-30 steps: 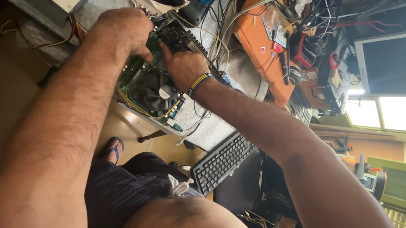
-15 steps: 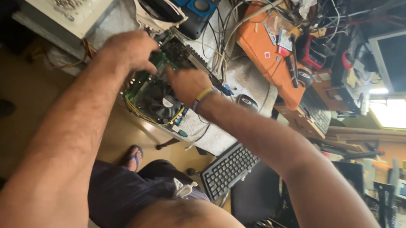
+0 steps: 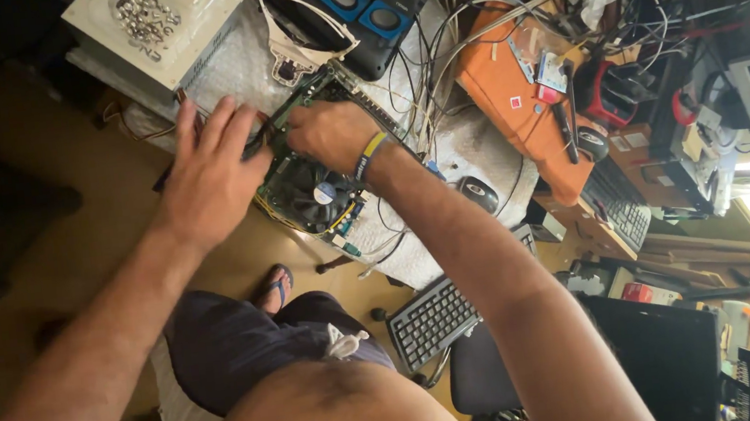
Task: Repairing a computer by connecting power cables and installing RAM modules on a motherboard
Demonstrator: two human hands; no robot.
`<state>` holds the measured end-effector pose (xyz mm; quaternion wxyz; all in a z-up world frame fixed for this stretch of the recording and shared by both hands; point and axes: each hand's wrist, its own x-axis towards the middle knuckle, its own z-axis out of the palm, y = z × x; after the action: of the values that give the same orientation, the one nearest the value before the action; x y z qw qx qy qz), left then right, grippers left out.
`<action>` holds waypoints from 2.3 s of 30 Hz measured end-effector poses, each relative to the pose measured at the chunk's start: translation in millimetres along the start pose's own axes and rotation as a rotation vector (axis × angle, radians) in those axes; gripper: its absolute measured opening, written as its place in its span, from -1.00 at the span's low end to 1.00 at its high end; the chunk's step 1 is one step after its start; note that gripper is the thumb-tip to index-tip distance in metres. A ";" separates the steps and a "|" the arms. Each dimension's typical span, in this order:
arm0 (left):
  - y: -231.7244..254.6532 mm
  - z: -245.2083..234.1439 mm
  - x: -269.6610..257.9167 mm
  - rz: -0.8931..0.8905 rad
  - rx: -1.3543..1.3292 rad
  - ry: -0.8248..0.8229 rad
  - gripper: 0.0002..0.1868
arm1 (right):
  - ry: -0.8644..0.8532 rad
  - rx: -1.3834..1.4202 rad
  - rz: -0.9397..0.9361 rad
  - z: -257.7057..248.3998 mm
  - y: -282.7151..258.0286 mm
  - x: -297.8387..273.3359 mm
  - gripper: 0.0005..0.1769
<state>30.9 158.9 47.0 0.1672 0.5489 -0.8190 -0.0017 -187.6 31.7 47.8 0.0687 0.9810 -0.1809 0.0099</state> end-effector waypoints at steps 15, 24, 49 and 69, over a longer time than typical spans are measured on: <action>32.6 27.6 -62.7 -0.125 0.004 0.290 -0.58 | 0.152 -0.169 -0.346 24.5 7.0 16.5 -0.81; 29.0 35.3 -67.0 -0.122 0.019 0.268 -0.58 | 0.134 -0.132 -0.347 4.8 11.0 13.4 -0.84; 47.4 34.8 16.4 -0.169 0.363 0.004 -0.87 | -0.166 0.808 1.753 34.4 -57.2 -361.2 -0.73; 97.1 -110.4 21.7 0.008 -0.353 -0.082 -0.78 | 0.434 0.676 1.804 -47.2 -101.0 -384.6 -0.69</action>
<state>-33.3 197.9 175.2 0.2274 0.5072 -0.8144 -0.1670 -510.6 267.7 64.3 -0.2167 0.4201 -0.8323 0.2895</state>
